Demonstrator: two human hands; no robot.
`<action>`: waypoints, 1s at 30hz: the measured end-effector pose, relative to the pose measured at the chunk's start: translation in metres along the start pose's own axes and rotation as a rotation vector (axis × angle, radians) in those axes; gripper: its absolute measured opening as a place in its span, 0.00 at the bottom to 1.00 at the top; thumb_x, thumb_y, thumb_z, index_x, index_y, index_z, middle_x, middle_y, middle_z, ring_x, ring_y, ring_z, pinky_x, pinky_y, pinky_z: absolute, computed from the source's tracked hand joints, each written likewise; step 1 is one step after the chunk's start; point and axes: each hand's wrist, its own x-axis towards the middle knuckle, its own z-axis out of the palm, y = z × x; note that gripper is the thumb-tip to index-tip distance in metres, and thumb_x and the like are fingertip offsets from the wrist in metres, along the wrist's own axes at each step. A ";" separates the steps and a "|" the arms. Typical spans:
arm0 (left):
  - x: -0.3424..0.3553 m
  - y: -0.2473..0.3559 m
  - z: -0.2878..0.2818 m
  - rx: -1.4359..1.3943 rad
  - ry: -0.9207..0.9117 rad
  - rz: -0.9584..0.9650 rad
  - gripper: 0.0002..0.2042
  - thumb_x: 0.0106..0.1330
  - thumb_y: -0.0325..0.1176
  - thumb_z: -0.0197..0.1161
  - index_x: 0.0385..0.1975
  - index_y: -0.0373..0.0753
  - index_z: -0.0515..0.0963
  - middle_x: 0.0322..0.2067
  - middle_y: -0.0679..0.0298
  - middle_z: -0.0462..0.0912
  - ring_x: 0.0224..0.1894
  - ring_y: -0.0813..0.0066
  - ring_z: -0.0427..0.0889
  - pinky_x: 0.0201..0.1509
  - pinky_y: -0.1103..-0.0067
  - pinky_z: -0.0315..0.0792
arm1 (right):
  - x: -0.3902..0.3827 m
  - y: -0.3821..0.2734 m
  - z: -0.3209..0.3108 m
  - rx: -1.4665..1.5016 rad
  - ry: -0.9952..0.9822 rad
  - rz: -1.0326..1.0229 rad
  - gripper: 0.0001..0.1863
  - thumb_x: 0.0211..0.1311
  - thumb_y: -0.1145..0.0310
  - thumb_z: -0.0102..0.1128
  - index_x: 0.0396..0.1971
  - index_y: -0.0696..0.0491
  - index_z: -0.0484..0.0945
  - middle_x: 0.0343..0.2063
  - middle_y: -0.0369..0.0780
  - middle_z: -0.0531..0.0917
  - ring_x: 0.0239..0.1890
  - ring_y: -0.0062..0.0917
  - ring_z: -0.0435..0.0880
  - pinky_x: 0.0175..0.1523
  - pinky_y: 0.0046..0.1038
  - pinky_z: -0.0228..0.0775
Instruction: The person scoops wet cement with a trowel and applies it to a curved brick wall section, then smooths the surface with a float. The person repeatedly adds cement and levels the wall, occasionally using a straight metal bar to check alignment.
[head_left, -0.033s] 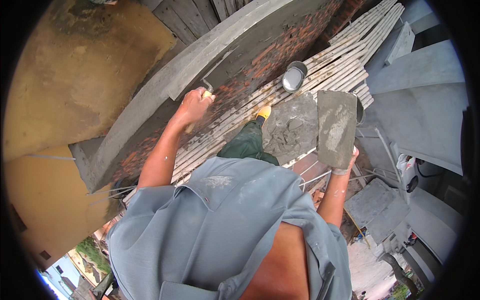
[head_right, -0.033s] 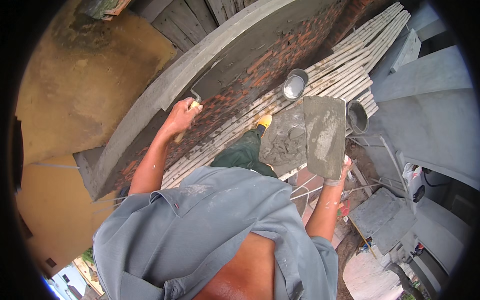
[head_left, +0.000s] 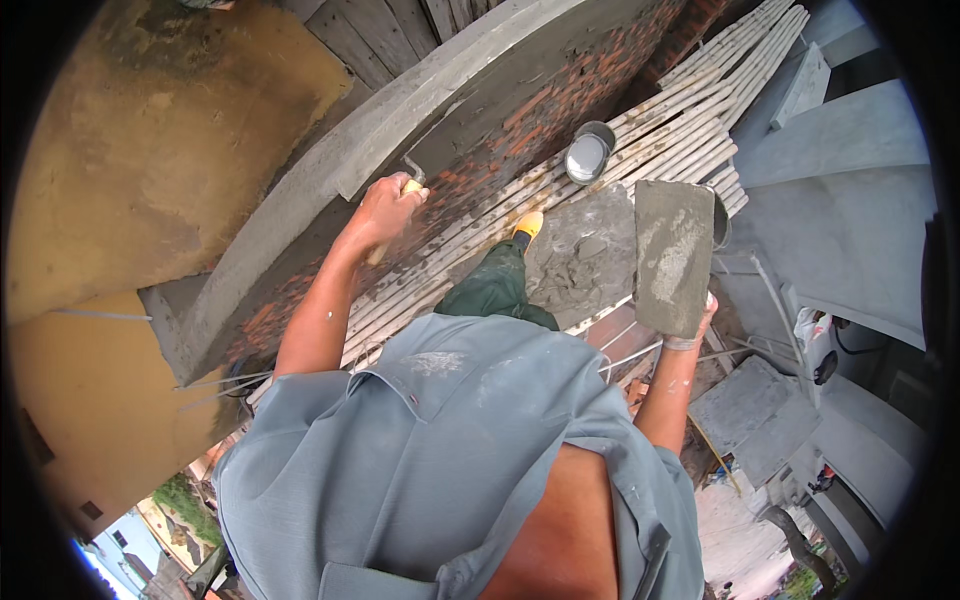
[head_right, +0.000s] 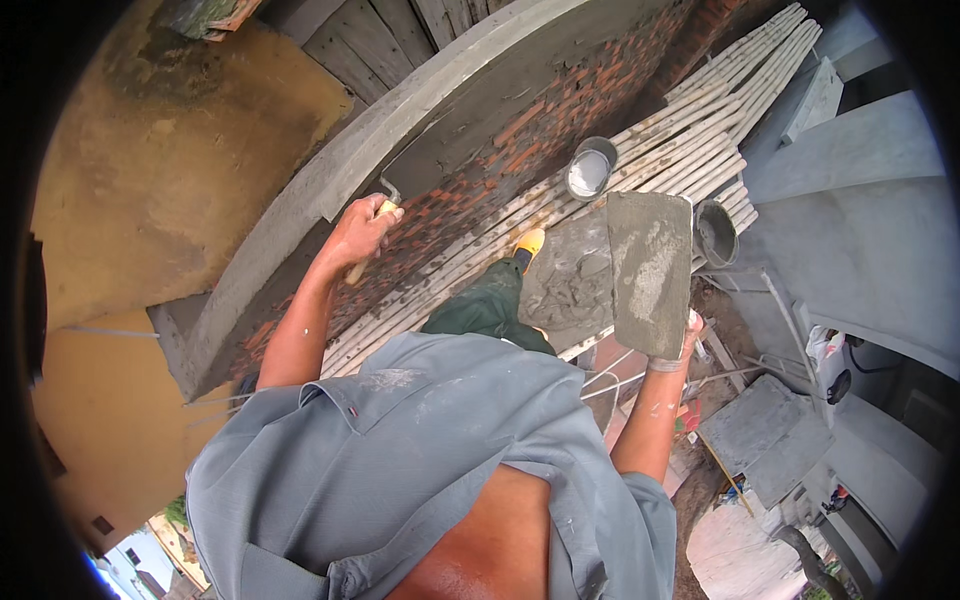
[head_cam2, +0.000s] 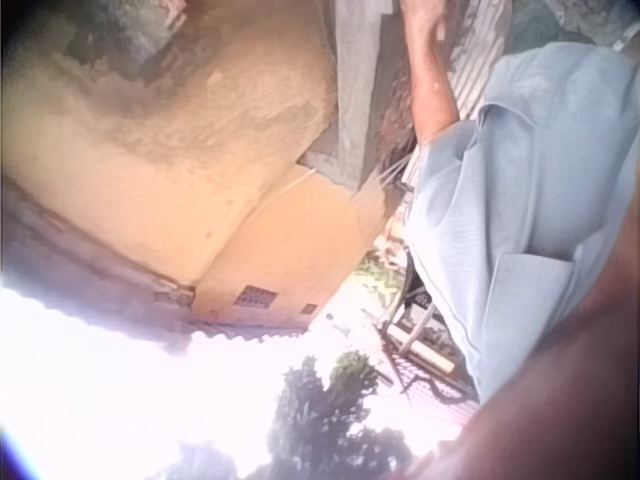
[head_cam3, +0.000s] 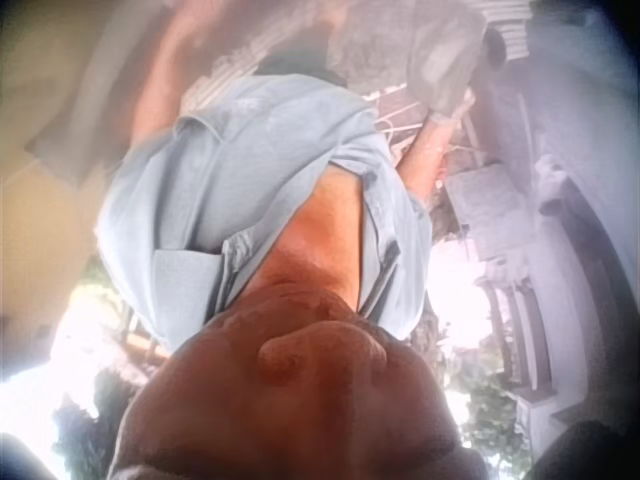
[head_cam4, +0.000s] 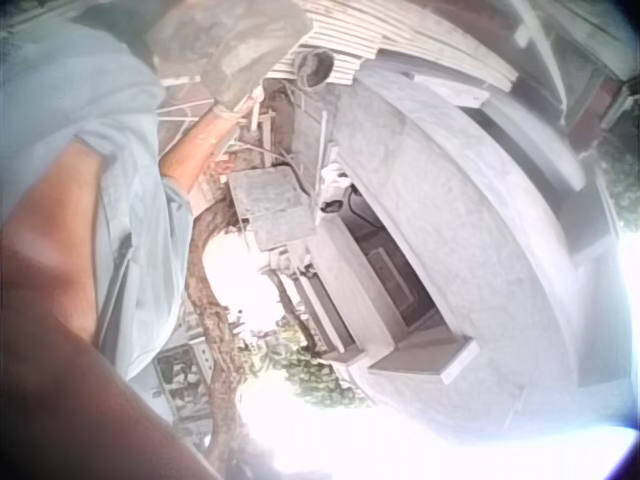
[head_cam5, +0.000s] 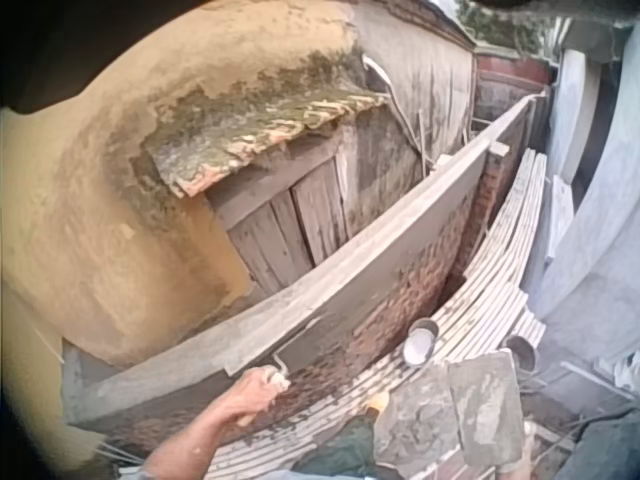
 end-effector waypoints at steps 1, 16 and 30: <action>-0.003 0.005 -0.004 -0.033 -0.018 -0.027 0.11 0.74 0.40 0.60 0.36 0.37 0.75 0.22 0.68 0.74 0.21 0.82 0.72 0.22 0.77 0.67 | -0.001 0.001 0.000 0.000 -0.004 0.004 0.33 0.51 0.52 0.73 0.52 0.61 0.82 0.48 0.45 0.88 0.46 0.39 0.88 0.53 0.42 0.83; -0.012 0.013 -0.002 0.175 0.134 0.196 0.14 0.73 0.41 0.61 0.31 0.36 0.72 0.21 0.65 0.71 0.23 0.76 0.72 0.27 0.71 0.68 | 0.005 0.004 -0.022 0.194 0.003 0.021 0.35 0.49 0.57 0.62 0.59 0.60 0.79 0.54 0.49 0.85 0.51 0.45 0.86 0.59 0.45 0.79; -0.014 0.015 -0.010 0.102 0.152 0.079 0.15 0.73 0.41 0.61 0.37 0.32 0.76 0.25 0.53 0.78 0.30 0.59 0.77 0.39 0.63 0.71 | -0.011 0.012 -0.017 0.148 -0.012 -0.048 0.40 0.50 0.53 0.73 0.61 0.61 0.77 0.56 0.48 0.84 0.55 0.42 0.85 0.61 0.45 0.79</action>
